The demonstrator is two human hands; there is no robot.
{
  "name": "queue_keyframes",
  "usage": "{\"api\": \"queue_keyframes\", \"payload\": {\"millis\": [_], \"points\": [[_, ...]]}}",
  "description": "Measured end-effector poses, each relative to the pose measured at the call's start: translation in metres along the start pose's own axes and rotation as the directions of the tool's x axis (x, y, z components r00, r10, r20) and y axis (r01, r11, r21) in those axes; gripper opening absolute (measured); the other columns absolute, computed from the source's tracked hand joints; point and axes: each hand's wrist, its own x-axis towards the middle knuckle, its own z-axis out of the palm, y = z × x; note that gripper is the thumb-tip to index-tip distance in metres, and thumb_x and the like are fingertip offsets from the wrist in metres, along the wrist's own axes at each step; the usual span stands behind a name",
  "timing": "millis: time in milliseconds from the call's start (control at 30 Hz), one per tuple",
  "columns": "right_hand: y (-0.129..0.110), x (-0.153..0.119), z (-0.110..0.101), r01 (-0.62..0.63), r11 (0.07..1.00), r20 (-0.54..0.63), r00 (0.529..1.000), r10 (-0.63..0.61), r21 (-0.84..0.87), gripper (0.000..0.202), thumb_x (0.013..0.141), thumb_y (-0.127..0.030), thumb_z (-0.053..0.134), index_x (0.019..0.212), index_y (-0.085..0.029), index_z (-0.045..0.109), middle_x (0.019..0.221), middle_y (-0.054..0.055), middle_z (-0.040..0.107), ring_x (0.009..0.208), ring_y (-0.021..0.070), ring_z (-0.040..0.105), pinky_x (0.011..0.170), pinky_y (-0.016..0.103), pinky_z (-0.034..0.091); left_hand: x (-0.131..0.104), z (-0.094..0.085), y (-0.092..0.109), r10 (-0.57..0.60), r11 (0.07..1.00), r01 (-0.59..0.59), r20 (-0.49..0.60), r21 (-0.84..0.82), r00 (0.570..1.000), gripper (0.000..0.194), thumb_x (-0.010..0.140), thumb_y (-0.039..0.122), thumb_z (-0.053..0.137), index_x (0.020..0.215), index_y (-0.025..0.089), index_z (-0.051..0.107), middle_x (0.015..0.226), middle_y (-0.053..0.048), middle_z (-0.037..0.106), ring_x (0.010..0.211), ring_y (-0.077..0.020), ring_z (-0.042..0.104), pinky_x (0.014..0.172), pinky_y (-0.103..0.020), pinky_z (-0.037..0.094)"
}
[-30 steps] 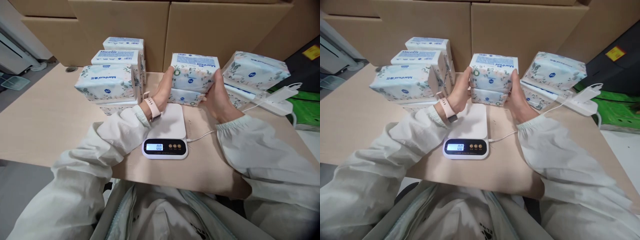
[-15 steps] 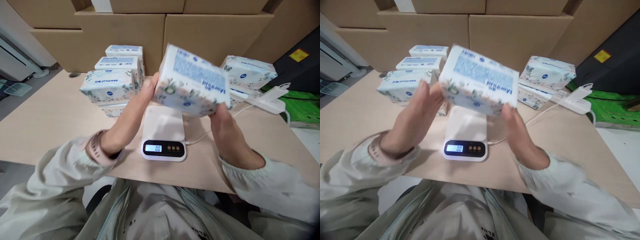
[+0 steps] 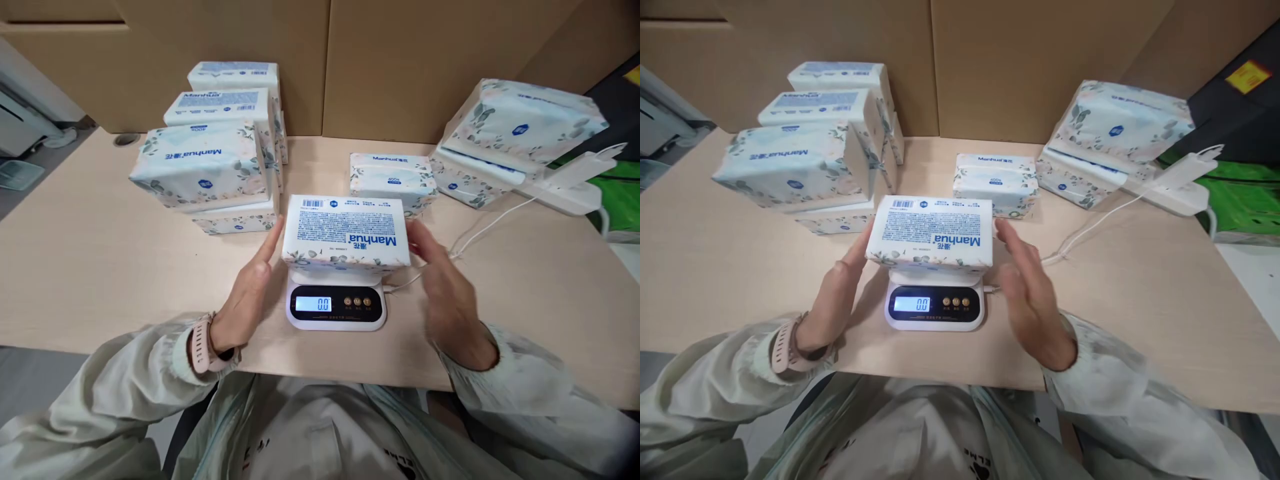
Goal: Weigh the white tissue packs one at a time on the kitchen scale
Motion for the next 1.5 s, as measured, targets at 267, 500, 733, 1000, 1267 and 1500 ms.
{"api": "queue_keyframes", "payload": {"millis": [267, 500, 733, 1000, 1267, 1500], "points": [[0.01, 0.011, 0.002, 0.05, 0.983, -0.421, 0.906, 0.03, 0.177, 0.035, 0.1, -0.049, 0.061, 0.128, -0.038, 0.08, 0.114, 0.005, 0.083, 0.108, 0.0309, 0.077, 0.096, 0.058, 0.058, 0.0, -0.006, -0.012, 0.084, 0.993, -0.096, -0.149, -0.075, 0.985, 0.061, 0.111, 0.06, 0.037, 0.165, 0.035, 0.051, 0.173, 0.005, 0.046, 0.166, -0.0284, 0.037, 0.141, -0.047, 0.032], [0.011, 0.009, 0.003, 0.014, 0.964, -0.378, 0.921, 0.091, 0.266, 0.035, 0.097, -0.056, 0.07, 0.122, -0.035, 0.082, 0.11, 0.0, 0.086, 0.099, 0.0216, 0.076, 0.087, 0.042, 0.052, 0.0, -0.008, -0.005, 0.005, 0.992, -0.026, -0.162, -0.127, 0.987, 0.058, 0.109, 0.061, 0.042, 0.156, 0.035, 0.063, 0.166, 0.003, 0.056, 0.162, -0.0292, 0.046, 0.137, -0.05, 0.041], [0.002, 0.006, 0.006, -0.055, 0.954, -0.337, 0.928, 0.157, 0.295, 0.032, 0.096, -0.055, 0.071, 0.113, -0.032, 0.084, 0.106, 0.001, 0.085, 0.093, 0.022, 0.072, 0.089, 0.043, 0.051, 0.0, -0.007, -0.002, 0.024, 0.993, -0.052, -0.241, -0.111, 0.97, 0.044, 0.108, 0.054, 0.049, 0.131, 0.03, 0.077, 0.15, -0.003, 0.071, 0.15, -0.0315, 0.058, 0.128, -0.055, 0.048], [0.0, 0.0, 0.004, -0.048, 0.982, -0.297, 0.95, 0.101, 0.181, 0.031, 0.104, -0.053, 0.062, 0.112, -0.034, 0.085, 0.112, 0.001, 0.084, 0.095, 0.0202, 0.07, 0.091, 0.041, 0.049, 0.001, -0.007, -0.002, 0.049, 0.987, -0.087, -0.269, -0.132, 0.962, 0.033, 0.106, 0.046, 0.054, 0.113, 0.027, 0.08, 0.129, -0.009, 0.078, 0.131, -0.0293, 0.069, 0.114, -0.046, 0.056], [0.007, 0.0, 0.001, 0.015, 0.996, -0.258, 0.966, 0.008, 0.09, 0.035, 0.11, -0.047, 0.052, 0.109, -0.033, 0.084, 0.098, 0.0, 0.077, 0.089, 0.0174, 0.068, 0.084, 0.038, 0.05, 0.0, -0.009, -0.003, 0.063, 0.987, -0.104, -0.302, -0.12, 0.951, 0.034, 0.106, 0.045, 0.054, 0.104, 0.024, 0.08, 0.111, -0.01, 0.077, 0.112, -0.0265, 0.071, 0.102, -0.041, 0.06], [0.005, 0.002, 0.0, 0.055, 0.996, -0.228, 0.973, -0.037, 0.073, 0.038, 0.111, -0.045, 0.049, 0.103, -0.03, 0.084, 0.094, 0.002, 0.075, 0.086, 0.0191, 0.067, 0.081, 0.04, 0.047, -0.001, -0.009, -0.002, 0.048, 0.992, -0.083, -0.318, -0.097, 0.947, 0.033, 0.104, 0.049, 0.058, 0.1, 0.026, 0.081, 0.104, -0.01, 0.077, 0.104, -0.0277, 0.07, 0.097, -0.042, 0.059]]}}
